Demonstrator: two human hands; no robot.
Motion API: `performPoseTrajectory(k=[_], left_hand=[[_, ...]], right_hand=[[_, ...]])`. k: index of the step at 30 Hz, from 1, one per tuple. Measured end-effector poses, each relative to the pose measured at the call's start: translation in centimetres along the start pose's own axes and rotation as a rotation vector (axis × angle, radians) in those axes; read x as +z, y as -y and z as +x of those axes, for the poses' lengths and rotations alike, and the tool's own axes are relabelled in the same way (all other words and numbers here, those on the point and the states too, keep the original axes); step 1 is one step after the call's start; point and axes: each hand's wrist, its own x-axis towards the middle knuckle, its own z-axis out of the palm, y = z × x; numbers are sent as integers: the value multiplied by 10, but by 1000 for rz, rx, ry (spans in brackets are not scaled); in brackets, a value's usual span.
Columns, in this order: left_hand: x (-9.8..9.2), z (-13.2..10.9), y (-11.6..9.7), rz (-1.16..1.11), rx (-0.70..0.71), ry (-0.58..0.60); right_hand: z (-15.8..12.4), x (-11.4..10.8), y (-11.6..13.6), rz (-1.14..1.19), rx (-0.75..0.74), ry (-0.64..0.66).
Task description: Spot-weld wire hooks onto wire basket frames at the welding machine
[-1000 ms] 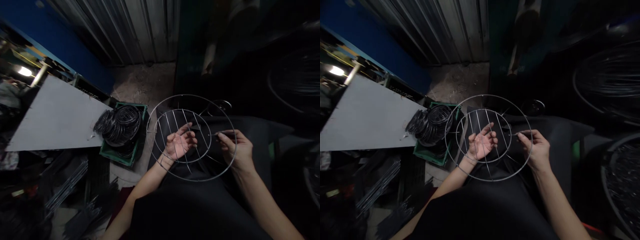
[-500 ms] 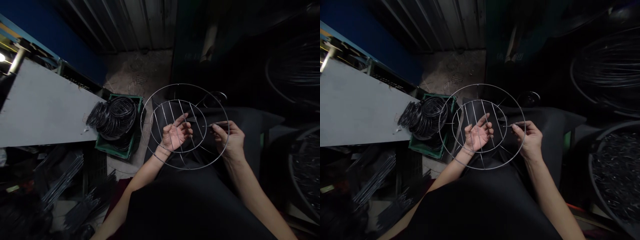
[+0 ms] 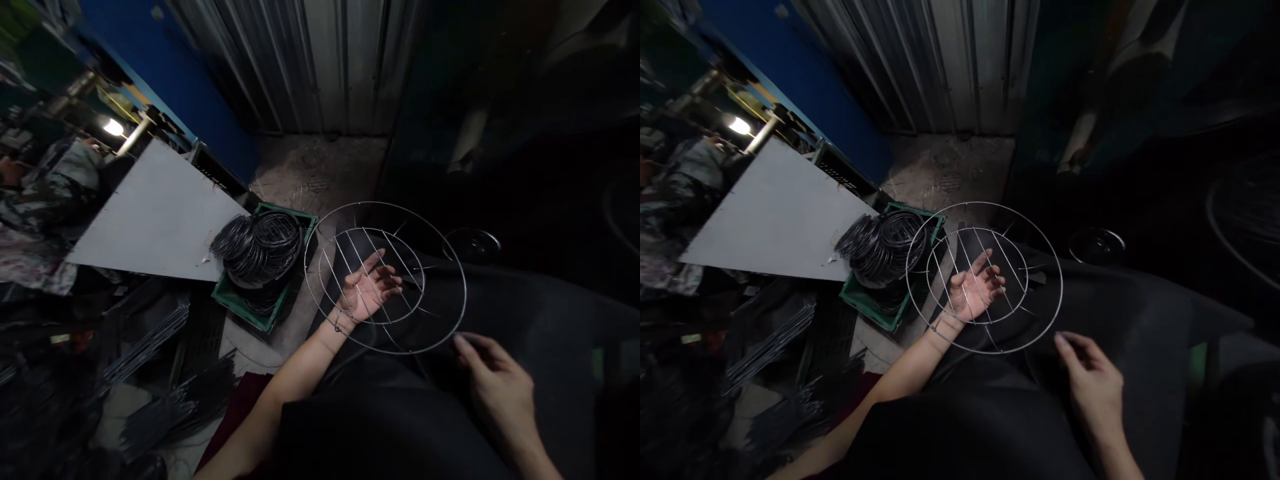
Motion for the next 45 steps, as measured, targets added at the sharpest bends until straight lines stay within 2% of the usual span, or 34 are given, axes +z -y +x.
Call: performPoseTrajectory(k=[3,6,9,14,25,29,34,40,45], left_hand=[[-3,5,-6,34,42,-7],[-2,9,-12,69,59,0],[0,12,-17,58,69,48],[2,13,-18,91,75,90],[9,11,-17,157,81,75],[11,10,-17,164,87,74],[13,8,-16,212,102,61],[20,9,-11,274,159,-12],[26,9,-9,269,199,-1]], right_hand=[[-21,5,0,-62,-103,238],[-29,14,4,-4,-273,294],[-28,20,9,25,-356,244],[-29,24,15,30,-367,175],[-26,32,18,126,-350,59],[-23,33,22,137,-341,53],[-22,32,20,162,-384,35],[-23,30,17,109,-468,-27],[-25,28,18,79,-517,-96]])
